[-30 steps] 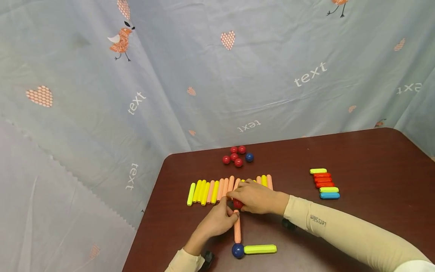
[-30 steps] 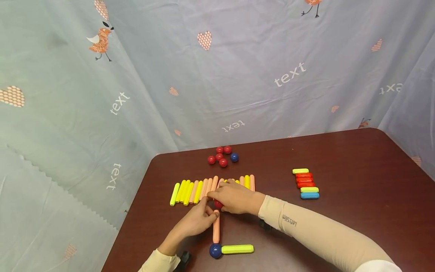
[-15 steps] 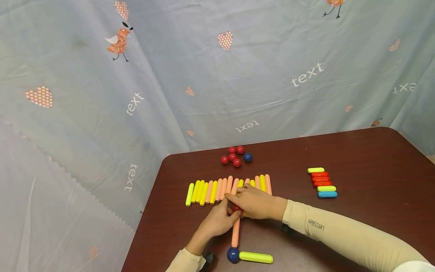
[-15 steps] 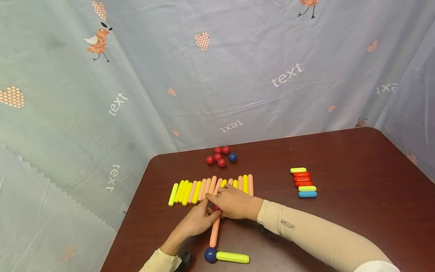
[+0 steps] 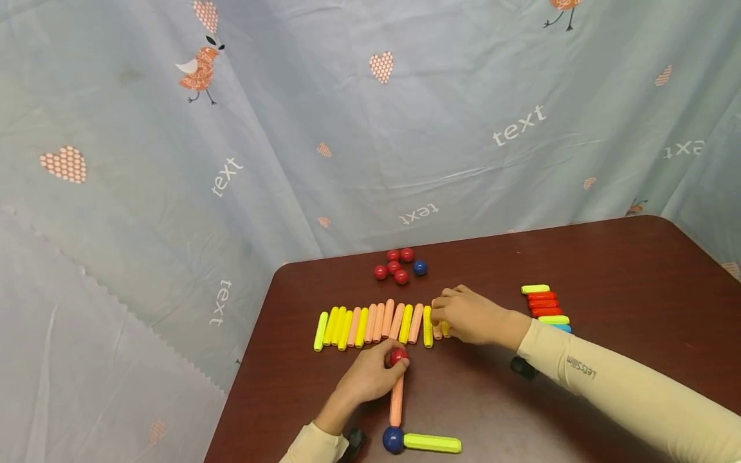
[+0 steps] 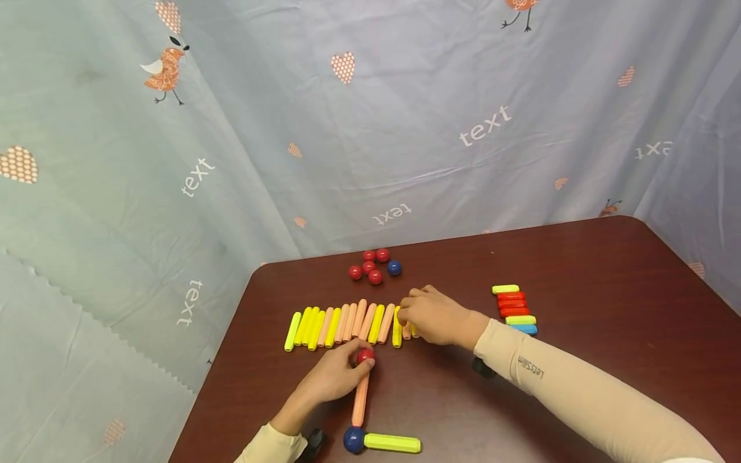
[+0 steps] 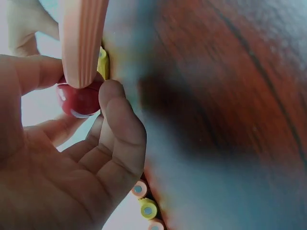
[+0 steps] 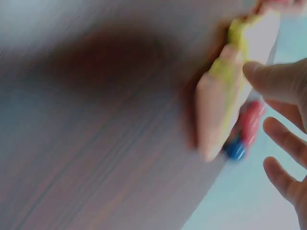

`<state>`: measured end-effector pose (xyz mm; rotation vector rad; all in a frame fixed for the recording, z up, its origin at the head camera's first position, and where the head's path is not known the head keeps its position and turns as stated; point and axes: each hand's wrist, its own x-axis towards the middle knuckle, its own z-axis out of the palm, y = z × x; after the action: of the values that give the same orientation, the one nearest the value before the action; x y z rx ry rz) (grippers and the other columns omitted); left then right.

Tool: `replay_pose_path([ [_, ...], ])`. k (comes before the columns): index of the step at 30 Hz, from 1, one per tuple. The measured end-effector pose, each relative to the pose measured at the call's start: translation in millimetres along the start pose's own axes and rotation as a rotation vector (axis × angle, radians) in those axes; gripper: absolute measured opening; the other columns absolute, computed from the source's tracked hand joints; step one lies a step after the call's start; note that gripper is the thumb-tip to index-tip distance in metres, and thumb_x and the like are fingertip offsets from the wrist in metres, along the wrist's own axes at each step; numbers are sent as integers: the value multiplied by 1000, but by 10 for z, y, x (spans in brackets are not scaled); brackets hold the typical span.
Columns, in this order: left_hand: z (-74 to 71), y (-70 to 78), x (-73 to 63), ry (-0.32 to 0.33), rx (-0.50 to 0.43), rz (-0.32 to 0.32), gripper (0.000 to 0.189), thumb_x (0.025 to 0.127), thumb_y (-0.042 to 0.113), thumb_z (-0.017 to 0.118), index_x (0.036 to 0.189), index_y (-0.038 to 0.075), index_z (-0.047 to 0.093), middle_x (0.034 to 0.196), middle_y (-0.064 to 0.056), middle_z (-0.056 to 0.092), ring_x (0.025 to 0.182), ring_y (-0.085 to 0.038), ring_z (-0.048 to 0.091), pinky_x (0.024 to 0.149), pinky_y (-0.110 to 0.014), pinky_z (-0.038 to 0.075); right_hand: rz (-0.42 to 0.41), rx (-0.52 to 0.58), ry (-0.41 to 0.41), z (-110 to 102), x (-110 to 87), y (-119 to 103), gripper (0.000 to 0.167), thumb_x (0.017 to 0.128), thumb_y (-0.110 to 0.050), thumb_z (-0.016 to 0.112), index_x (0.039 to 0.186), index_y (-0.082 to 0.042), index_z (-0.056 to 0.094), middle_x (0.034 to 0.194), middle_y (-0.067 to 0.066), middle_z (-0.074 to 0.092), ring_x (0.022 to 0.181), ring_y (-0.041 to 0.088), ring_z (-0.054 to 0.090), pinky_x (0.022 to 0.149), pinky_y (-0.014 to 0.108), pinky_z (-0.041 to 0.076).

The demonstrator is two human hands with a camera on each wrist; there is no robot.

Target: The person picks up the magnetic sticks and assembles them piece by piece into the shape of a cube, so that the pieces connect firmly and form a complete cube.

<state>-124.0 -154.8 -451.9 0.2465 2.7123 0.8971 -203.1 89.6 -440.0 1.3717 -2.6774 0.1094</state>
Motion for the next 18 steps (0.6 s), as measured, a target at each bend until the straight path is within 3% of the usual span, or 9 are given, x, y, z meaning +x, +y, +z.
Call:
replay_pose_path([
  [5, 15, 6, -5, 2, 7, -5, 30, 96, 32, 67, 120, 13, 64, 71, 2, 53, 57, -13, 48, 52, -25, 34, 78, 28, -31, 44, -162, 236, 24, 84, -8, 81, 104, -19, 75, 112, 0, 73, 100, 22, 60, 88, 45, 51],
  [8, 15, 5, -14, -2, 1, -13, 31, 96, 33, 67, 119, 13, 64, 68, 2, 50, 55, -13, 46, 50, -25, 32, 76, 23, -37, 85, -188, 271, 26, 84, -8, 81, 107, -20, 76, 115, 2, 73, 103, 23, 61, 88, 45, 51],
  [14, 8, -5, -24, -15, 14, -13, 30, 96, 36, 67, 116, 14, 64, 68, 3, 48, 53, -13, 43, 50, -25, 30, 41, 8, 2, 135, -206, 276, 14, 86, -13, 82, 88, -24, 72, 101, -4, 68, 89, 16, 55, 80, 39, 47],
  [18, -8, -10, -19, -27, 14, 5, 30, 97, 37, 67, 115, 14, 64, 68, 3, 47, 53, -12, 42, 50, -25, 29, 40, -20, -7, 137, -254, 285, 14, 84, -17, 84, 85, -25, 72, 98, -6, 69, 87, 15, 54, 79, 38, 46],
])
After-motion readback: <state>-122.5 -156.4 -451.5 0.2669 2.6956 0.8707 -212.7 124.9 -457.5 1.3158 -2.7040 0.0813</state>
